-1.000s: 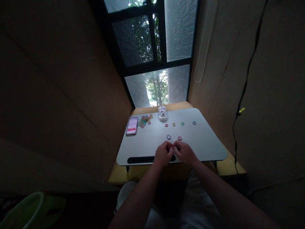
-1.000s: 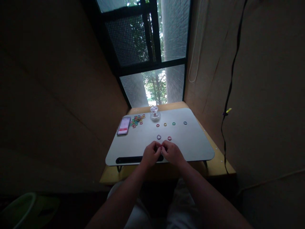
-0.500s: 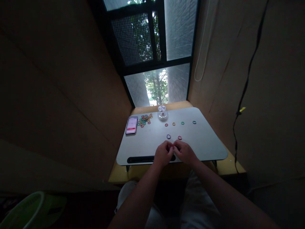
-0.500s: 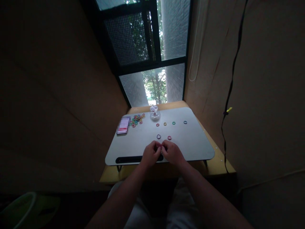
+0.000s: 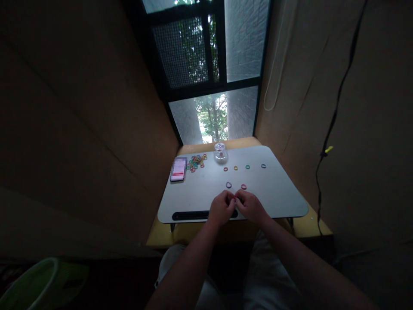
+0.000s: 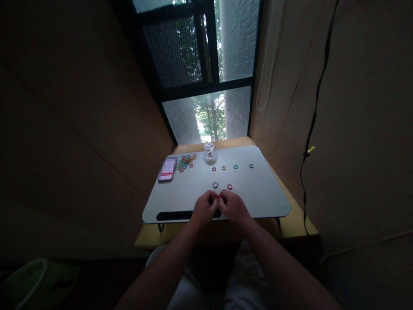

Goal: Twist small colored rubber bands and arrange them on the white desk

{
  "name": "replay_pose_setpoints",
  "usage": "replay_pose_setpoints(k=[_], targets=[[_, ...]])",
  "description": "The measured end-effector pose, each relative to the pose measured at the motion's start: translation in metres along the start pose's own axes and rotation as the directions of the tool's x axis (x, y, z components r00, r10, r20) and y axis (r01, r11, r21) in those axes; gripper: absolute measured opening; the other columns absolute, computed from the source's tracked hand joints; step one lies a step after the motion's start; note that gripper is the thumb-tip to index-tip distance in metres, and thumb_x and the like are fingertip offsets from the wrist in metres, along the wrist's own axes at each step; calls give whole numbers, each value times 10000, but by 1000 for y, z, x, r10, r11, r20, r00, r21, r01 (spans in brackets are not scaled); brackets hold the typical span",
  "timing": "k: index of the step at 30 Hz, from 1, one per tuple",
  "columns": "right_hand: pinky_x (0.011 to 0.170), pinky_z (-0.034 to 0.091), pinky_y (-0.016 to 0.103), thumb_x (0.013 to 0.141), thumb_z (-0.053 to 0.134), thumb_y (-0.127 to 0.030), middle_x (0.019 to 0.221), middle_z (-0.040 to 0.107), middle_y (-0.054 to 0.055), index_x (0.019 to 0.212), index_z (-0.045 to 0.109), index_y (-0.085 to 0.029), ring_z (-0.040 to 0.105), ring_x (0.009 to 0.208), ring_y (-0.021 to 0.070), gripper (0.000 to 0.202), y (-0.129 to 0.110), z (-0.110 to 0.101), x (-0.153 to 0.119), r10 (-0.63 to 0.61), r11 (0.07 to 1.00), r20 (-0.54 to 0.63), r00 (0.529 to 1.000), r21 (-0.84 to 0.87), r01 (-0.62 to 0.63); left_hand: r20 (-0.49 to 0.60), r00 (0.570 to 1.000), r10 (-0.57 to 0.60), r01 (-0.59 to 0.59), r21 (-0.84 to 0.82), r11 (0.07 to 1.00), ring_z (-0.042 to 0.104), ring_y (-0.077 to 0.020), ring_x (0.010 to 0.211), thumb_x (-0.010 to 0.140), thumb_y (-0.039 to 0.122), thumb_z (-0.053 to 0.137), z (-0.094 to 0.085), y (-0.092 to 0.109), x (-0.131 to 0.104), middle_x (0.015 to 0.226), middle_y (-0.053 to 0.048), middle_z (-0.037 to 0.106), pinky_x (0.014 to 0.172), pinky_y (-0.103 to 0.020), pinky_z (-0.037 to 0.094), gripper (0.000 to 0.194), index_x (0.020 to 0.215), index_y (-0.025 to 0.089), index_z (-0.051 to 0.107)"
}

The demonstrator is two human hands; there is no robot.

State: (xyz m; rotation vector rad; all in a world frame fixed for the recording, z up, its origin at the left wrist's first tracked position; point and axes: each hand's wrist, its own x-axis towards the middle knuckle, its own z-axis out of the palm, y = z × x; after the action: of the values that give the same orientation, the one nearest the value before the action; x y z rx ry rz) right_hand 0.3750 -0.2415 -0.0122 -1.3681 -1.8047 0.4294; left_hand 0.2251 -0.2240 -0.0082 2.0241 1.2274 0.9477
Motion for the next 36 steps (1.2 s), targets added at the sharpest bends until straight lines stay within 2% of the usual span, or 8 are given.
replay_pose_setpoints(k=[36], targets=[[580,335,233,803,483,-200,645,556,-16,708,528,-196,491,593,121,105,1,0,0,5,1000,7,1000,-8,-5,8,1000,-9,9,-8,1000,506,-93,622,823,255,512,-1,2,0,697,30,580,598,-219,361,82,837,191,562]])
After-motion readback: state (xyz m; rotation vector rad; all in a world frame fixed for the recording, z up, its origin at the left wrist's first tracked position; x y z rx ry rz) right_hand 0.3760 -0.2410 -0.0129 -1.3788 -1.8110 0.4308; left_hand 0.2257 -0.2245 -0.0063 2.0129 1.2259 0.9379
